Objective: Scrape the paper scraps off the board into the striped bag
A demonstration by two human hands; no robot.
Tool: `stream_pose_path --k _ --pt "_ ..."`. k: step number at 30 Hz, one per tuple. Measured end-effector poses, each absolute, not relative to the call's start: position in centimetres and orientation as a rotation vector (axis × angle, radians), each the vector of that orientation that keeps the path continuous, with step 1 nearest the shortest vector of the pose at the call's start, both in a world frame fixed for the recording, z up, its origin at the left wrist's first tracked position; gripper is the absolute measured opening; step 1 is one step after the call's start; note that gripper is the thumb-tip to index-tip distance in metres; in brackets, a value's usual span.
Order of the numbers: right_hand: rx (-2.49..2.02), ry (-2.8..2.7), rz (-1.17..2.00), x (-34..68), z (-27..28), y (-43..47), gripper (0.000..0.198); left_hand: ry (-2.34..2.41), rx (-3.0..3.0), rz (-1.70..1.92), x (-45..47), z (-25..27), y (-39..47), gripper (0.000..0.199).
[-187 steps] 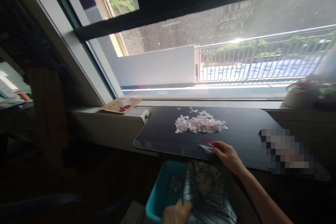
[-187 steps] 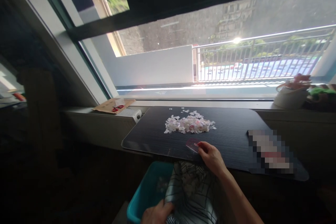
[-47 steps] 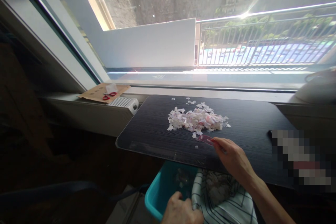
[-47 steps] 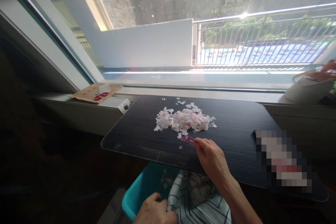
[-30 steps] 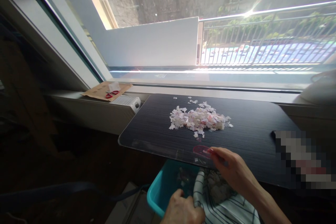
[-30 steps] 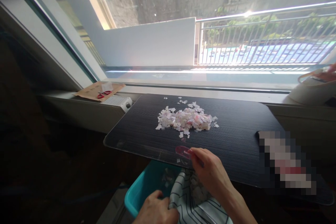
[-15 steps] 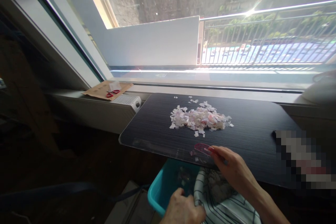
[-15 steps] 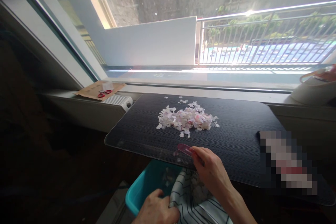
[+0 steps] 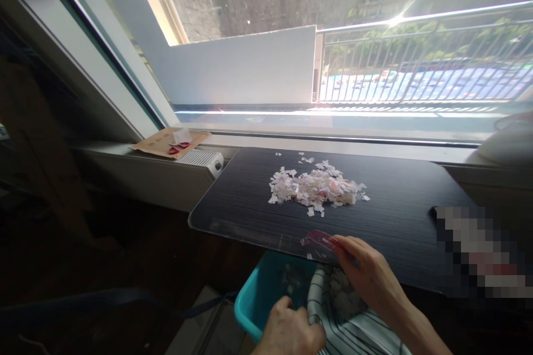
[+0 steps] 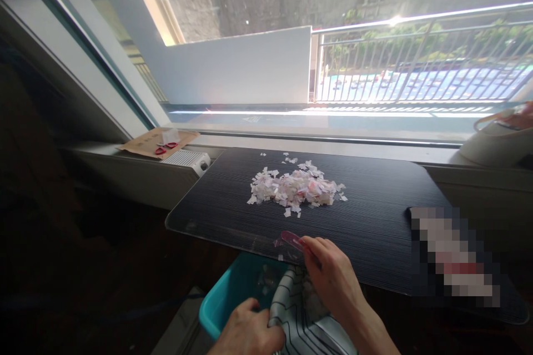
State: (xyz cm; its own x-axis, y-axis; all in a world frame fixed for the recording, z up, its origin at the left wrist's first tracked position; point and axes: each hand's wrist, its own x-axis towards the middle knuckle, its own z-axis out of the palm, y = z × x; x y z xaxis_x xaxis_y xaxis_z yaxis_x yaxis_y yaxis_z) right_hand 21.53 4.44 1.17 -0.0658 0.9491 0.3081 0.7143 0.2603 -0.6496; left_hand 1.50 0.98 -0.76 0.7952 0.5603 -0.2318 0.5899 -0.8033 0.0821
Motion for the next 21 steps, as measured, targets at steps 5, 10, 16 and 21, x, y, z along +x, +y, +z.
stream_pose_path --k 5,10,16,21 --pt "-1.463 -1.948 0.577 21.2 1.4 4.1 0.025 0.941 2.822 -0.335 1.5 -0.6 0.9 0.007" --pt "-1.527 -1.888 0.454 21.9 1.5 3.1 0.024 0.931 2.810 -0.274 1.4 -0.7 1.0 0.009" --pt "-1.494 -1.884 0.541 22.0 1.5 2.8 0.024 0.927 2.794 -0.347 1.6 -0.4 1.1 0.010" --pt "-1.530 -1.880 0.555 21.8 1.6 2.9 0.023 0.935 2.766 -0.398 1.6 -0.2 1.0 0.010"
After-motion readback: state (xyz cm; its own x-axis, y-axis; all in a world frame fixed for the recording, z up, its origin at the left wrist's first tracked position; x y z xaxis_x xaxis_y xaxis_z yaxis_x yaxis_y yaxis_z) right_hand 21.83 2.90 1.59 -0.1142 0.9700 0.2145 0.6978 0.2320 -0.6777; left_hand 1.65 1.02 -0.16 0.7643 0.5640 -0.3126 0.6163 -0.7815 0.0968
